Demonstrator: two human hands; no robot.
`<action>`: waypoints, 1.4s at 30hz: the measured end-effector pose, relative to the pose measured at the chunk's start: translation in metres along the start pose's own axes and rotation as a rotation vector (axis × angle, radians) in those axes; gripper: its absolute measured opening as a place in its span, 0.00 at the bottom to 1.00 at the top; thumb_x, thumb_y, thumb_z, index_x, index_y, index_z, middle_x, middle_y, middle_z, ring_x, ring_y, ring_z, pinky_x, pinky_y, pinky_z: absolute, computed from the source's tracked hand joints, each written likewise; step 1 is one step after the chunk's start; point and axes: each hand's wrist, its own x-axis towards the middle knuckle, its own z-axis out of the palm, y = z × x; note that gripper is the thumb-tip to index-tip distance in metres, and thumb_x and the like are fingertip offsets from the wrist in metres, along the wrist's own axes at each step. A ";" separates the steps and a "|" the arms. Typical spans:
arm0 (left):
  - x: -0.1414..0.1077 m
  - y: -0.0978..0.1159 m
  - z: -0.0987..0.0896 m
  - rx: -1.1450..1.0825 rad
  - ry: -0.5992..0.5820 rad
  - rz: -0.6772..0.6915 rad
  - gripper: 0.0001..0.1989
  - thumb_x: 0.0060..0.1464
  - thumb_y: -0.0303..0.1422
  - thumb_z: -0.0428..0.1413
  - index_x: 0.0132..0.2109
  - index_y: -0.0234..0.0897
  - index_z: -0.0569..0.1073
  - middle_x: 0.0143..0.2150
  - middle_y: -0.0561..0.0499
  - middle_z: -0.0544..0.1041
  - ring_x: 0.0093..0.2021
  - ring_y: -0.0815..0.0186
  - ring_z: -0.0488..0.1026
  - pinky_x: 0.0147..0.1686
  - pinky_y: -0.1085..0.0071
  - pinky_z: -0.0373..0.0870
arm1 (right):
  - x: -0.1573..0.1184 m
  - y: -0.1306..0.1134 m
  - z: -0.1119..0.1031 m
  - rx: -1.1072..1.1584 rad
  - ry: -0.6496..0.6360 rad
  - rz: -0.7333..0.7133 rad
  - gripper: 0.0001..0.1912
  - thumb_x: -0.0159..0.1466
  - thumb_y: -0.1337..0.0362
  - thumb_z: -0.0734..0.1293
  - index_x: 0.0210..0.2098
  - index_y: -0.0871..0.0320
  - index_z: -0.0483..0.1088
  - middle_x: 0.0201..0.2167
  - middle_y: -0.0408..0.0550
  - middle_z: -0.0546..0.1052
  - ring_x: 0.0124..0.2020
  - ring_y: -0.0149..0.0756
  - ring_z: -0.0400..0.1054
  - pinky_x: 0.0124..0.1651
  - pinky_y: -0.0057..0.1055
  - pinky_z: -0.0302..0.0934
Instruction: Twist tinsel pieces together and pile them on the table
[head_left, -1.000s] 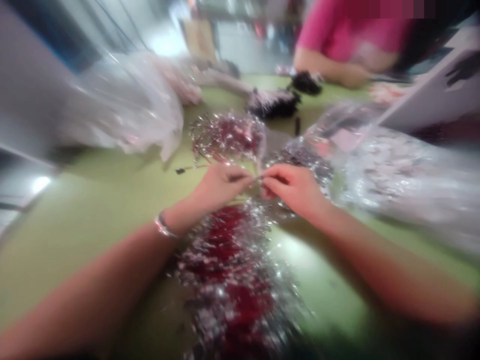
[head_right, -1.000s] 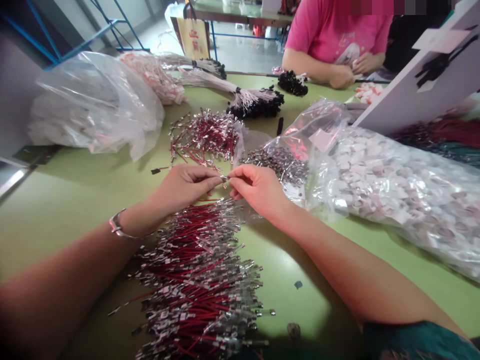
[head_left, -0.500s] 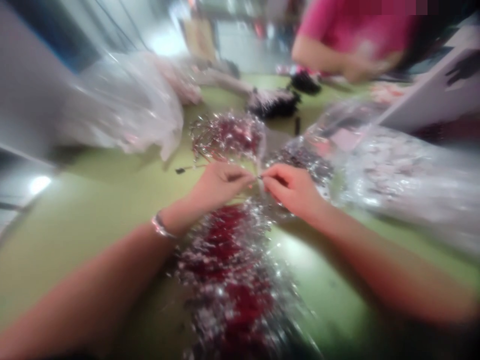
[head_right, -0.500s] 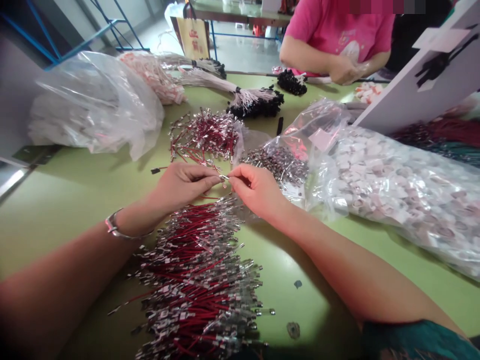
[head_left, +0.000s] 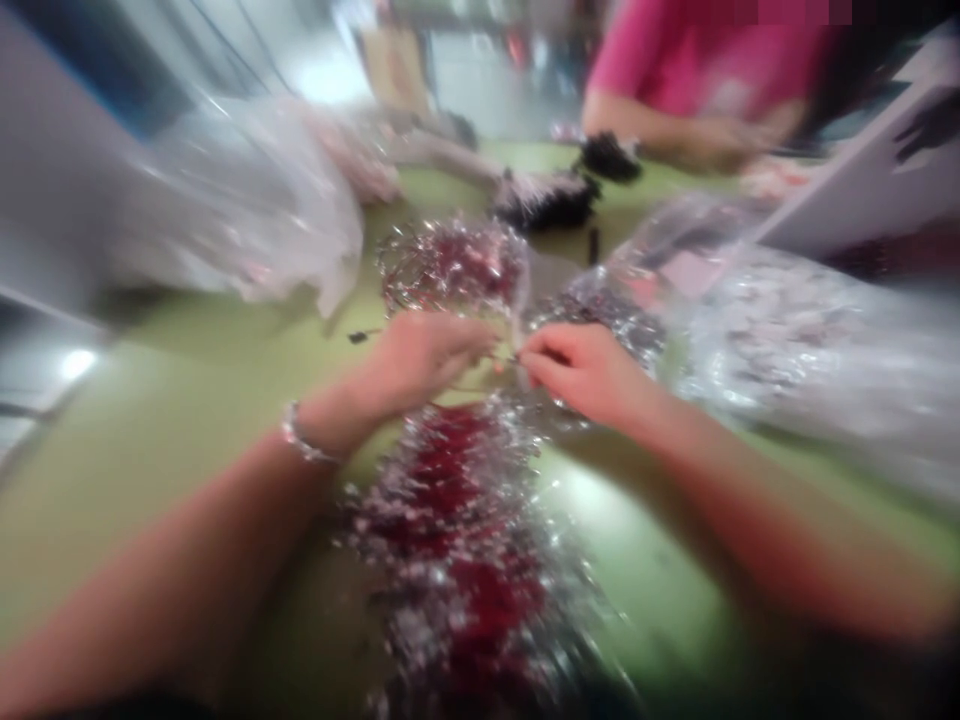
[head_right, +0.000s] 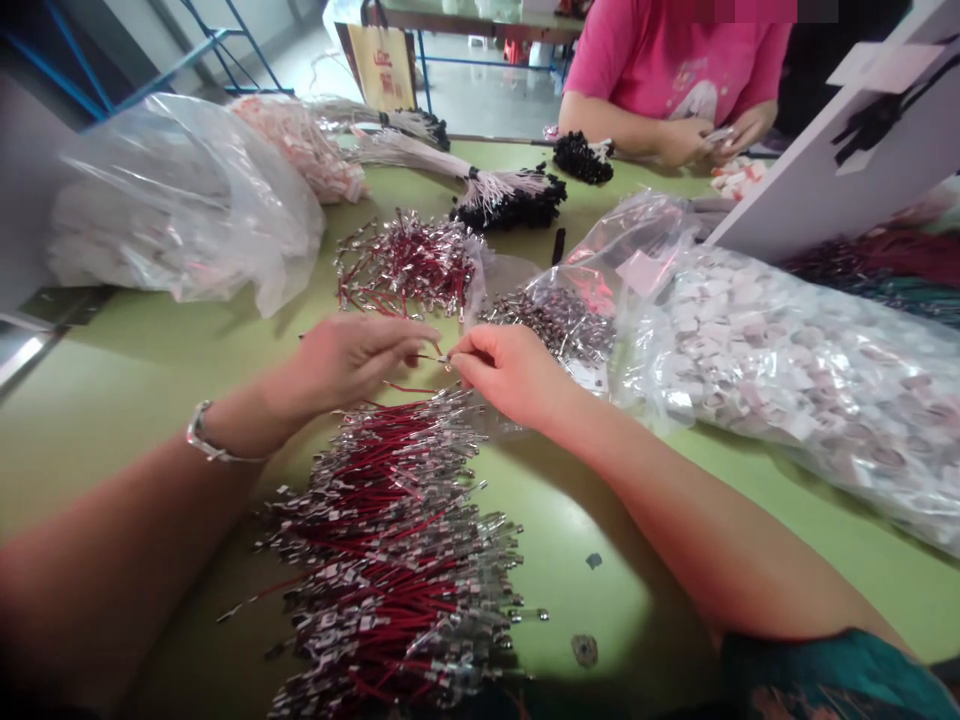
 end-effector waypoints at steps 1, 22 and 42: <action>0.001 -0.003 -0.005 -0.073 0.054 -0.053 0.16 0.62 0.34 0.48 0.52 0.45 0.77 0.35 0.51 0.80 0.31 0.70 0.73 0.32 0.73 0.67 | 0.001 0.004 0.002 -0.044 0.022 -0.052 0.09 0.63 0.67 0.63 0.27 0.58 0.72 0.25 0.43 0.76 0.26 0.29 0.67 0.34 0.31 0.60; 0.016 0.004 0.013 -0.004 -0.102 -0.141 0.05 0.57 0.28 0.51 0.35 0.34 0.71 0.40 0.46 0.73 0.40 0.63 0.69 0.43 0.64 0.67 | 0.020 0.041 -0.006 -0.783 -0.158 -0.258 0.11 0.67 0.66 0.58 0.39 0.58 0.72 0.41 0.53 0.72 0.39 0.38 0.66 0.35 0.31 0.55; 0.003 0.018 0.021 -0.280 0.127 -0.227 0.08 0.54 0.37 0.59 0.33 0.40 0.81 0.30 0.52 0.81 0.28 0.71 0.73 0.30 0.73 0.68 | -0.003 0.014 0.012 -0.100 0.196 -0.242 0.08 0.65 0.64 0.61 0.36 0.57 0.72 0.31 0.44 0.77 0.31 0.32 0.68 0.36 0.30 0.59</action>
